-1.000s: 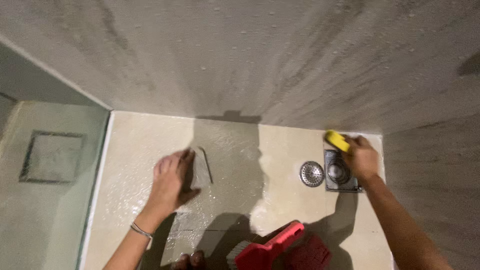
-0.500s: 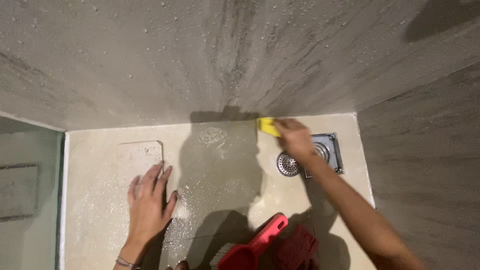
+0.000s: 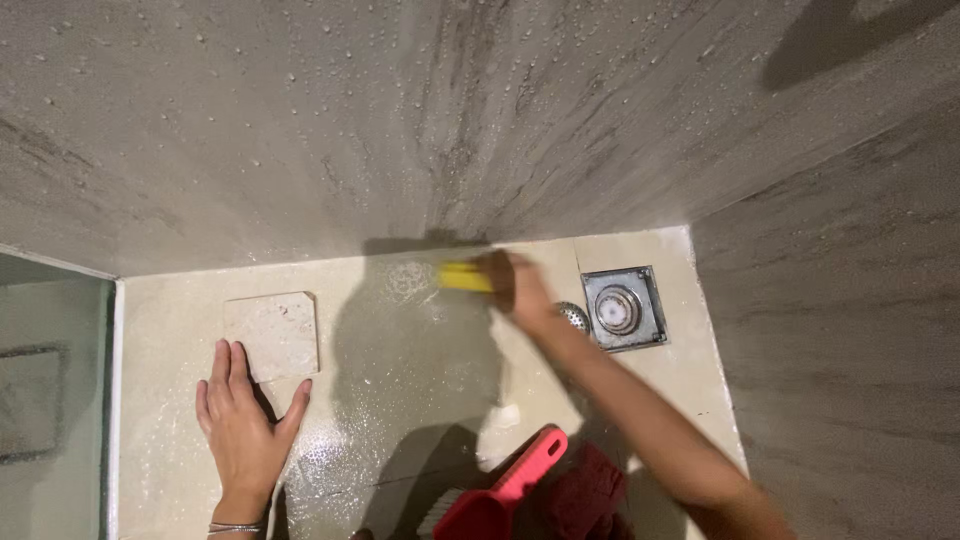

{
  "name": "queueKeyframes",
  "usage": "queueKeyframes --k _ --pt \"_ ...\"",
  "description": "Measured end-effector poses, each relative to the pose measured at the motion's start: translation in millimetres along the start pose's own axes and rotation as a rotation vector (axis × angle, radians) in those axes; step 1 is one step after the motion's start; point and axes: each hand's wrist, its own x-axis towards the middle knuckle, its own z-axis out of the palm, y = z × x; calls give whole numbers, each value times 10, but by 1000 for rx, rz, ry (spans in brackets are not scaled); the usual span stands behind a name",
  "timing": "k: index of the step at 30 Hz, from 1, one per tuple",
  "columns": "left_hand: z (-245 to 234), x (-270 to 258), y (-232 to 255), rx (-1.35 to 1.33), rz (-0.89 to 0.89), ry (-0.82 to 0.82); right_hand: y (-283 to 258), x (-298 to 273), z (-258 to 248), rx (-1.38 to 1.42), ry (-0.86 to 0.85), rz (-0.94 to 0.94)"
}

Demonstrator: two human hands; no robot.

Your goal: The person scrubs the shower floor and drain using a sponge and brushes, then picks up and scrubs a loose floor tile before replacing it.

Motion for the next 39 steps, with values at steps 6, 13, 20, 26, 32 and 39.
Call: queueKeyframes --k 6,13,20,26,32,39 --pt "-2 -1 9 -13 -13 8 -702 271 504 -587 228 -882" --pt "-41 -6 -21 -61 11 18 1181 -303 -1007 -747 447 -427" --pt "-137 -7 82 -113 -23 -9 1340 -1630 -2217 -921 -33 438" --pt "-30 -119 -13 -98 37 63 1453 -4061 -1834 -1015 -556 561" --pt "87 -214 25 0 192 99 2560 -5252 -753 -769 -457 854" --pt "235 -255 428 -10 504 -106 2667 -3750 -399 -560 273 690"
